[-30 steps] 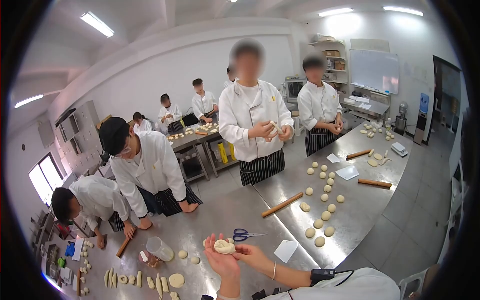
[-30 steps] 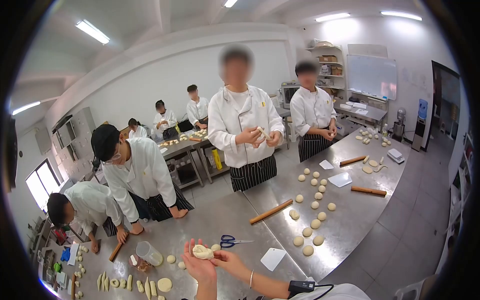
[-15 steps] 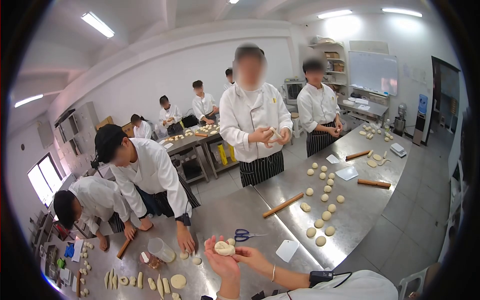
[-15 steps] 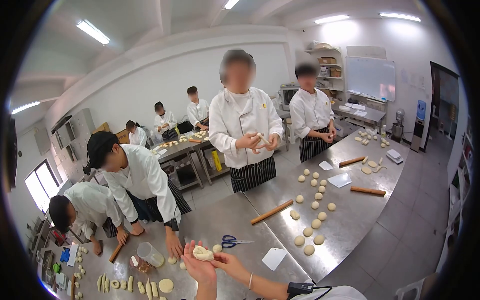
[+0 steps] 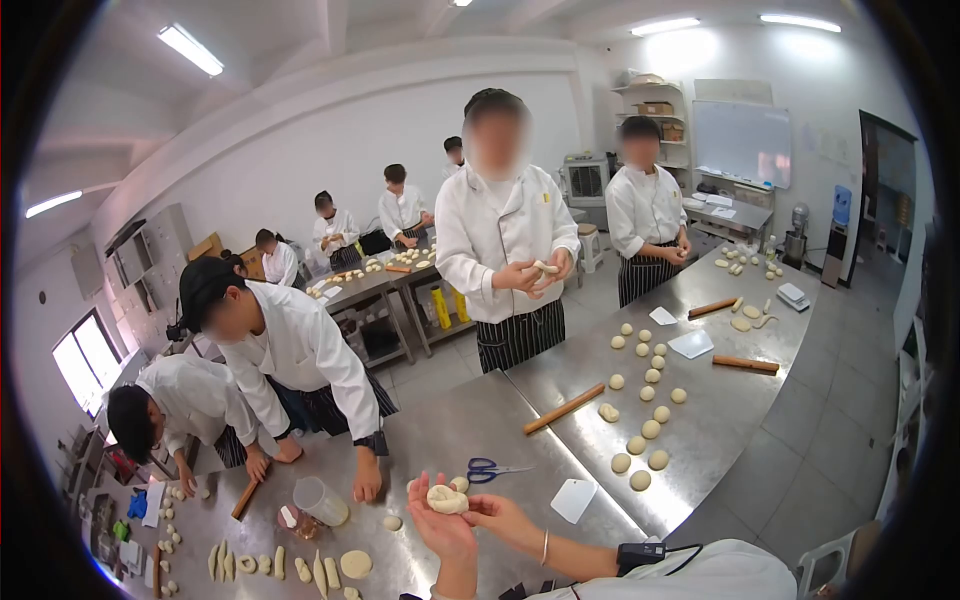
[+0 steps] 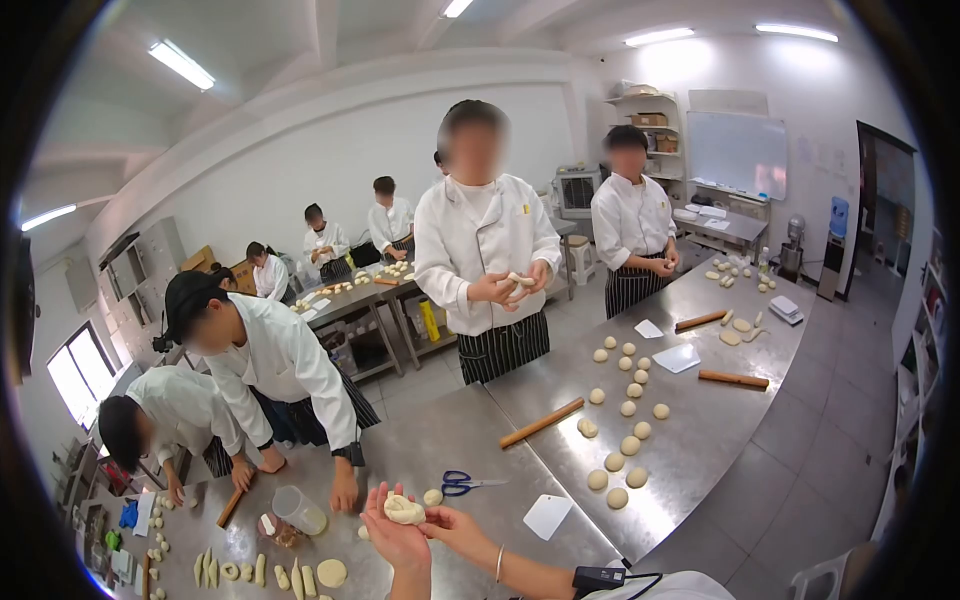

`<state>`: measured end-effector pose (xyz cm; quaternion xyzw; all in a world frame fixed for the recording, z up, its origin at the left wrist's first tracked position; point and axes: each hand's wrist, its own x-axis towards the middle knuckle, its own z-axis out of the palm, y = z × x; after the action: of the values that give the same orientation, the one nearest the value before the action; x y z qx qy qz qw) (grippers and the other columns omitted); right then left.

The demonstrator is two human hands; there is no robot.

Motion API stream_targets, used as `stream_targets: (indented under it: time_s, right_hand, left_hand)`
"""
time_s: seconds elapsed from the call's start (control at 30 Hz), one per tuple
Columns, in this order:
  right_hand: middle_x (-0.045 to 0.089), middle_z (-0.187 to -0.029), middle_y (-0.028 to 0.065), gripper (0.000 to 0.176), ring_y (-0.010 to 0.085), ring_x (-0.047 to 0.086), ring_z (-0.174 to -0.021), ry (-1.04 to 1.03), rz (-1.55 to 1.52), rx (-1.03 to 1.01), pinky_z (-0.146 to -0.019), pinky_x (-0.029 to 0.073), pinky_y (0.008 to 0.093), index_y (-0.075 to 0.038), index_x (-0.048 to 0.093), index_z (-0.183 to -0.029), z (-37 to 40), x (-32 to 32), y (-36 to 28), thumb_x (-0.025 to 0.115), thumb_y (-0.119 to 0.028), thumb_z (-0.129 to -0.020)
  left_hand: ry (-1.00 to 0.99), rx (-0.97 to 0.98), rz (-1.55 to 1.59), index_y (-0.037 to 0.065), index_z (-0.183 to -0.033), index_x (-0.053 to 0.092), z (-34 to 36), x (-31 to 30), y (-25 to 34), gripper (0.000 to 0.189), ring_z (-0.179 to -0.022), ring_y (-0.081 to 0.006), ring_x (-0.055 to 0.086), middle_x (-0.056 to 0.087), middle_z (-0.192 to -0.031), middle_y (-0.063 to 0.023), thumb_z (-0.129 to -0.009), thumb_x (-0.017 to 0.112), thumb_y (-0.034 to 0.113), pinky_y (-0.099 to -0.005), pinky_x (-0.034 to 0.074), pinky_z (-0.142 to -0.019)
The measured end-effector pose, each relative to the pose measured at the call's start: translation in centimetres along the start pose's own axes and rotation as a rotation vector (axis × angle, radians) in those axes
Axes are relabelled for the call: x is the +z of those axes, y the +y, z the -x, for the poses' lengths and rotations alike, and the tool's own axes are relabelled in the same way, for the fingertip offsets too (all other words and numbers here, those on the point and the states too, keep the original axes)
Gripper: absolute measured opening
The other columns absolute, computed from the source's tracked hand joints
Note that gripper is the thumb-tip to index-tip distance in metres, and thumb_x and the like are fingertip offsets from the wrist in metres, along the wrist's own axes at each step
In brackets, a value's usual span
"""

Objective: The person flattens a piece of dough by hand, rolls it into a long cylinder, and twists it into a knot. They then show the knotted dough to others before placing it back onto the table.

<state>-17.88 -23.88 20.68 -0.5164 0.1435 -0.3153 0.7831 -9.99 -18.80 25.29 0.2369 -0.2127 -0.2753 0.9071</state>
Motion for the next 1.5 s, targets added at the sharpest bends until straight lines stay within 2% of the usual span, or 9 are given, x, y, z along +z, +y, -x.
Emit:
stream_targets:
  time_s: [0.07, 0.23, 0.37, 0.5, 0.77, 0.83, 1.07, 1.5]
  right_hand:
    - [0.060, -0.114, 0.0082, 0.034, 0.0145, 0.057, -0.103, 0.001, 0.011, -0.011, -0.091, 0.046, 0.0289, 0.005, 0.052, -0.120, 0.0, -0.1, 0.0, 0.059, -0.010, -0.090]
    - [0.060, -0.112, 0.0063, 0.036, 0.0129, 0.057, -0.104, 0.046, 0.120, -0.047, -0.092, 0.045, 0.0282, 0.001, 0.053, -0.119, -0.5, -1.1, 1.5, 0.063, -0.012, -0.088]
    - [0.061, -0.108, 0.0055, 0.035, 0.0123, 0.057, -0.100, 0.125, 0.221, -0.117, -0.089, 0.045, 0.0270, 0.000, 0.056, -0.116, -0.7, -1.6, 2.2, 0.066, -0.014, -0.086]
    - [0.061, -0.108, 0.0059, 0.034, 0.0134, 0.058, -0.100, 0.139, 0.181, -0.062, -0.088, 0.046, 0.0272, 0.000, 0.056, -0.114, -0.6, -1.0, 1.0, 0.067, -0.013, -0.085]
    - [0.059, -0.112, 0.0093, 0.035, 0.0159, 0.058, -0.103, 0.125, 0.077, -0.132, -0.092, 0.046, 0.0290, 0.001, 0.050, -0.117, -0.5, -0.9, 1.4, 0.064, -0.007, -0.086]
    - [0.058, -0.111, 0.0092, 0.036, 0.0160, 0.057, -0.103, 0.120, 0.082, -0.115, -0.092, 0.046, 0.0290, 0.001, 0.049, -0.118, -0.7, -1.1, 1.5, 0.064, -0.006, -0.086]
    - [0.057, -0.108, 0.0087, 0.043, 0.0153, 0.056, -0.101, 0.109, 0.040, -0.161, -0.091, 0.046, 0.0289, 0.000, 0.042, -0.123, -0.5, -0.7, 1.2, 0.064, -0.005, -0.086]
    - [0.058, -0.102, 0.0082, 0.048, 0.0142, 0.057, -0.096, 0.116, 0.030, -0.197, -0.086, 0.047, 0.0274, -0.002, 0.040, -0.126, -0.1, -0.3, 0.9, 0.064, -0.001, -0.084]
  left_hand:
    - [0.030, -0.018, -0.057, 0.006, -0.128, 0.037, 0.0, -0.2, -0.2, 0.051, -0.118, -0.0307, 0.043, 0.038, -0.131, -0.0102, -0.096, 0.033, 0.046, -0.0445, 0.039, -0.097]
    - [0.037, -0.018, -0.003, 0.005, -0.126, 0.037, -0.6, -1.1, -1.6, 0.051, -0.114, -0.0283, 0.044, 0.042, -0.127, -0.0073, -0.097, 0.029, 0.046, -0.0445, 0.040, -0.094]
    - [0.004, -0.008, -0.010, 0.006, -0.124, 0.037, -1.0, -1.5, -2.0, 0.053, -0.111, -0.0296, 0.046, 0.040, -0.127, -0.0094, -0.095, 0.035, 0.049, -0.0460, 0.046, -0.088]
    - [-0.019, -0.023, 0.003, 0.006, -0.124, 0.037, -1.1, -1.6, -1.9, 0.053, -0.110, -0.0300, 0.047, 0.041, -0.126, -0.0093, -0.094, 0.038, 0.049, -0.0464, 0.046, -0.088]
    - [0.011, -0.054, -0.008, 0.005, -0.124, 0.039, -0.6, -1.1, -1.8, 0.051, -0.113, -0.0311, 0.045, 0.041, -0.127, -0.0084, -0.095, 0.037, 0.048, -0.0458, 0.044, -0.091]
    - [-0.030, -0.055, -0.025, 0.006, -0.126, 0.038, -0.6, -1.1, -1.7, 0.052, -0.117, -0.0311, 0.042, 0.039, -0.128, -0.0101, -0.096, 0.033, 0.047, -0.0473, 0.038, -0.097]
    - [-0.057, -0.052, -0.024, 0.006, -0.124, 0.039, -0.6, -1.2, -1.7, 0.050, -0.117, -0.0308, 0.042, 0.040, -0.128, -0.0094, -0.096, 0.034, 0.047, -0.0456, 0.039, -0.096]
    - [-0.031, -0.065, -0.040, 0.005, -0.122, 0.041, -0.4, -0.5, -1.3, 0.048, -0.116, -0.0302, 0.045, 0.042, -0.127, -0.0088, -0.096, 0.037, 0.045, -0.0442, 0.044, -0.092]
